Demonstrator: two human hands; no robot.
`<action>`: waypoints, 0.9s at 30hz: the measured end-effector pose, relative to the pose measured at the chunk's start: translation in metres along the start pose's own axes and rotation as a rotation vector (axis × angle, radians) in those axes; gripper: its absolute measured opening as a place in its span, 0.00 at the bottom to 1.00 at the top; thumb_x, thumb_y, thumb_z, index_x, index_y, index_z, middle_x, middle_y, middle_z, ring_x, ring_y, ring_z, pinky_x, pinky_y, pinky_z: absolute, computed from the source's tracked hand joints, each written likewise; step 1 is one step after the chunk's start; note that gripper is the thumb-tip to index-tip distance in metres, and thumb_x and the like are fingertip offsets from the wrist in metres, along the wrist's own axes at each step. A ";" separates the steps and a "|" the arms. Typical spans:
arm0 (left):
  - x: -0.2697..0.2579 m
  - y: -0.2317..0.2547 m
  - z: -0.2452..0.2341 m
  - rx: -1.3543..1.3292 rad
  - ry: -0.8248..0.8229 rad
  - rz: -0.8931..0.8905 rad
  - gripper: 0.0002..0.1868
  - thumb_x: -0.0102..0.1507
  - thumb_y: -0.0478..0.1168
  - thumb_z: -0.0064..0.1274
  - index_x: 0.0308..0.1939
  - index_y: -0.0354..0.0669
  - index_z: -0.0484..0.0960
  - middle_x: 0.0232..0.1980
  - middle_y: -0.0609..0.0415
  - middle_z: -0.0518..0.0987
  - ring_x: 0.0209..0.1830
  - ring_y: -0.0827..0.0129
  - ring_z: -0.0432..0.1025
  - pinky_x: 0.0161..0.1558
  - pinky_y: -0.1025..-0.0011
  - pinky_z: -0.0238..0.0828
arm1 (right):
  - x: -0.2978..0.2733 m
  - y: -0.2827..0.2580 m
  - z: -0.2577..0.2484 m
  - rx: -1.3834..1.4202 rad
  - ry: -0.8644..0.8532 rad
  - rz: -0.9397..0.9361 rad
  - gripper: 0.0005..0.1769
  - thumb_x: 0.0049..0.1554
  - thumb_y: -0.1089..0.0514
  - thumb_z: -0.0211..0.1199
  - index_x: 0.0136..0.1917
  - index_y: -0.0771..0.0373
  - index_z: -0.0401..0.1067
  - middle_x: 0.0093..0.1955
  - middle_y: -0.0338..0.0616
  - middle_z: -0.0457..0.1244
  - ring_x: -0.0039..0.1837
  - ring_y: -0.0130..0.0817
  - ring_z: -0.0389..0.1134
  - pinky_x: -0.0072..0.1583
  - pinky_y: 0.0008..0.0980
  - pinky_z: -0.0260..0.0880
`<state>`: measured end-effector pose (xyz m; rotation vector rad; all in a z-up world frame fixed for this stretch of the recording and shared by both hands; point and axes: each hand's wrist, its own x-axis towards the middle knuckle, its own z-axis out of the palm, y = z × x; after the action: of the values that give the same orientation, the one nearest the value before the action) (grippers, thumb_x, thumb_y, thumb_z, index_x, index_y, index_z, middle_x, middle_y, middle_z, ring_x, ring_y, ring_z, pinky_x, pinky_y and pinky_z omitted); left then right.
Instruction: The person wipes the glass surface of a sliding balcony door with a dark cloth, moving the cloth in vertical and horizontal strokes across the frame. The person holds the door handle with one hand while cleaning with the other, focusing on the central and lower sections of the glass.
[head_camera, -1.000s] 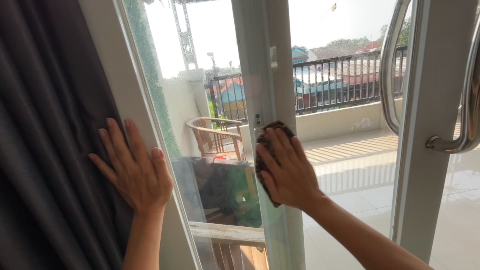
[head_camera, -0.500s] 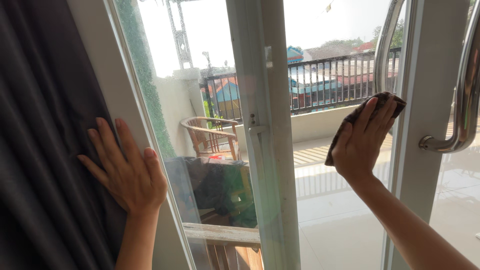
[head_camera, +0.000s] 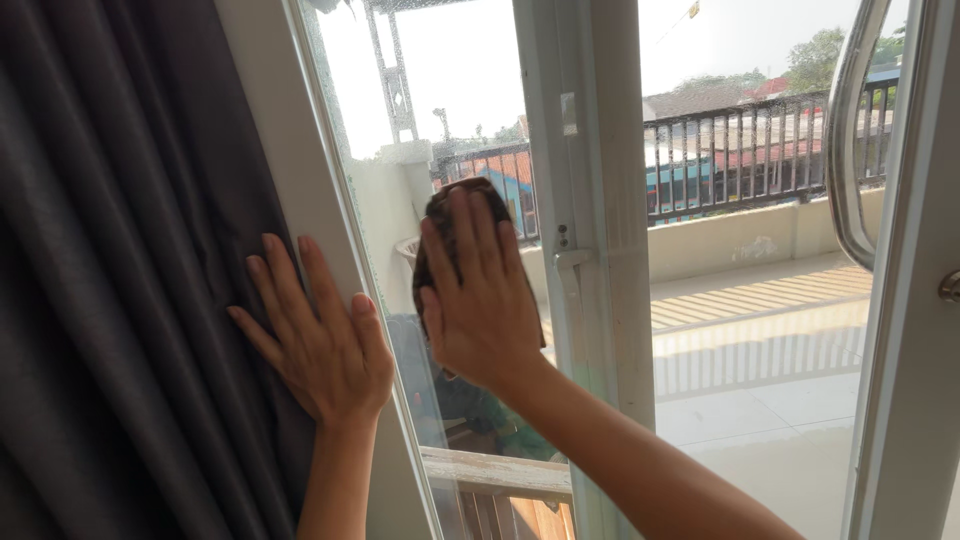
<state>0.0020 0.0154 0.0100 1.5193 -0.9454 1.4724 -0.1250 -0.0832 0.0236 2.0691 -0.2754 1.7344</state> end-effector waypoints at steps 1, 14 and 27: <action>0.001 0.000 0.000 0.000 0.003 -0.002 0.36 0.76 0.55 0.17 0.80 0.35 0.58 0.83 0.36 0.52 0.85 0.43 0.44 0.78 0.35 0.26 | -0.002 -0.011 0.002 0.050 -0.017 -0.028 0.35 0.64 0.48 0.48 0.79 0.67 0.57 0.83 0.67 0.43 0.85 0.61 0.42 0.81 0.60 0.39; 0.002 -0.002 -0.003 -0.013 0.009 0.023 0.36 0.76 0.54 0.18 0.80 0.32 0.59 0.83 0.34 0.53 0.84 0.41 0.45 0.77 0.35 0.25 | -0.071 0.029 -0.017 0.056 -0.213 -0.259 0.32 0.63 0.47 0.50 0.78 0.58 0.62 0.84 0.56 0.47 0.85 0.50 0.45 0.81 0.51 0.38; 0.002 -0.002 -0.005 -0.012 -0.021 0.026 0.38 0.77 0.55 0.15 0.82 0.32 0.55 0.83 0.32 0.50 0.85 0.40 0.43 0.77 0.34 0.24 | -0.168 0.250 -0.121 -0.247 -0.070 0.064 0.37 0.63 0.51 0.42 0.80 0.73 0.49 0.82 0.77 0.39 0.84 0.73 0.39 0.80 0.69 0.38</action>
<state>0.0015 0.0203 0.0119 1.5218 -0.9880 1.4686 -0.3690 -0.2725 -0.0761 1.9615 -0.5533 1.5761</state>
